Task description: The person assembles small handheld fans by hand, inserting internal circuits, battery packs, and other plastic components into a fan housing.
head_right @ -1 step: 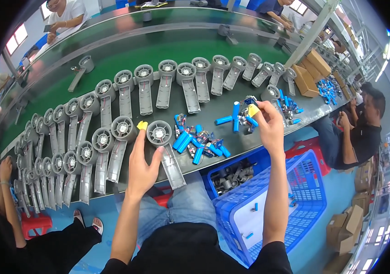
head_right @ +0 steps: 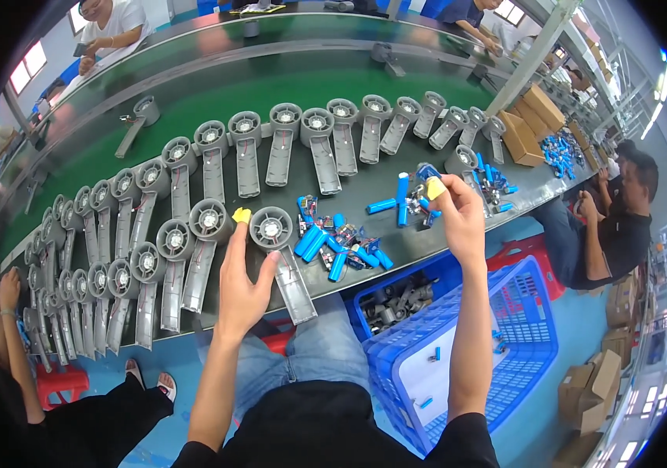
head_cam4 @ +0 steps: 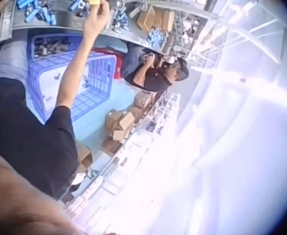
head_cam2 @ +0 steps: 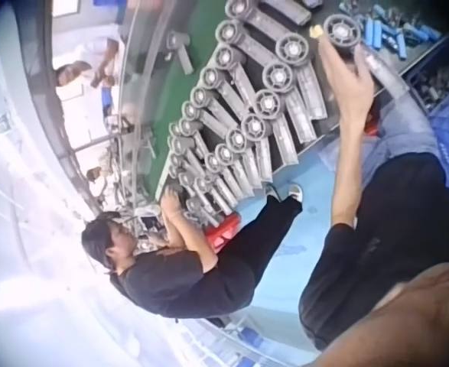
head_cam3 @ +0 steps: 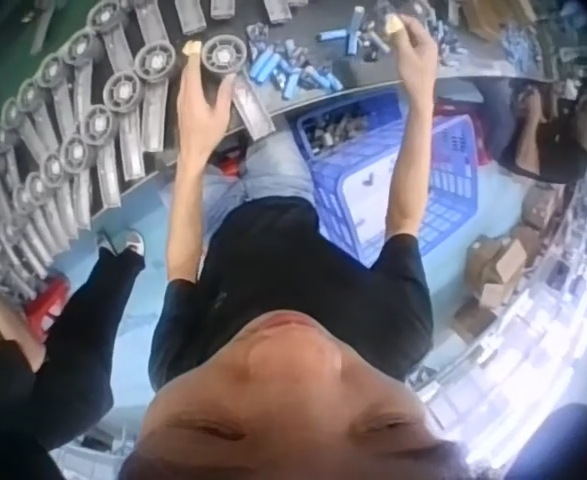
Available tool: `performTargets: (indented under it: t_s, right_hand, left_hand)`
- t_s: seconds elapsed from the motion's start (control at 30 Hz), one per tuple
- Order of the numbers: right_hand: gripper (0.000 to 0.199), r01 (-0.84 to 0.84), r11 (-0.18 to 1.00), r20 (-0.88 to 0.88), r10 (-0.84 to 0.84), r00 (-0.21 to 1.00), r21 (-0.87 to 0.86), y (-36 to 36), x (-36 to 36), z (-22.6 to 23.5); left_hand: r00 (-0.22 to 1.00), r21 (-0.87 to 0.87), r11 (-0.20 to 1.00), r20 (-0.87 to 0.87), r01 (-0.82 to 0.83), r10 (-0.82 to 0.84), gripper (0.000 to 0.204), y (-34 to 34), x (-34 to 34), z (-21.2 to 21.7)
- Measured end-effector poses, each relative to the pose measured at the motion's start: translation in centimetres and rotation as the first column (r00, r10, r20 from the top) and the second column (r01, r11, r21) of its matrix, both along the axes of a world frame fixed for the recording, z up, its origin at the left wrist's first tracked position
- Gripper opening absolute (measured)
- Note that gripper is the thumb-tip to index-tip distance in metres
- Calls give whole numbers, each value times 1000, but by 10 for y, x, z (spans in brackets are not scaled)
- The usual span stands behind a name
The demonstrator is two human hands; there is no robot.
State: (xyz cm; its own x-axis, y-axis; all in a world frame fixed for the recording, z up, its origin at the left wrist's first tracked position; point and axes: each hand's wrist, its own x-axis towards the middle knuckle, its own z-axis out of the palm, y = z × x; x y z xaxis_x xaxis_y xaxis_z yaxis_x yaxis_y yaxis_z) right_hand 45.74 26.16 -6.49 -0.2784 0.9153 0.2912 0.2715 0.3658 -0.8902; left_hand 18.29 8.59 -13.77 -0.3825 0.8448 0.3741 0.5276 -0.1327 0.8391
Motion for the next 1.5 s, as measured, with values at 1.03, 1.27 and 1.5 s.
performTargets:
  t_s: [1.03, 1.27, 1.5]
  right_hand:
    - [31, -342, 939, 233, 338, 912, -25, -116, -103, -18]
    - [30, -315, 949, 155, 309, 938, 18, -118, -105, -28]
    - [31, -299, 952, 97, 291, 952, 74, -118, -125, -44]
  left_hand:
    - [985, 0, 992, -120, 128, -128, 22, -42, -7, 32]
    - [898, -5, 998, -436, 65, -60, 19, -26, 10, 27]
    - [920, -107, 994, 391, 18, 25, 8, -20, 9, 31]
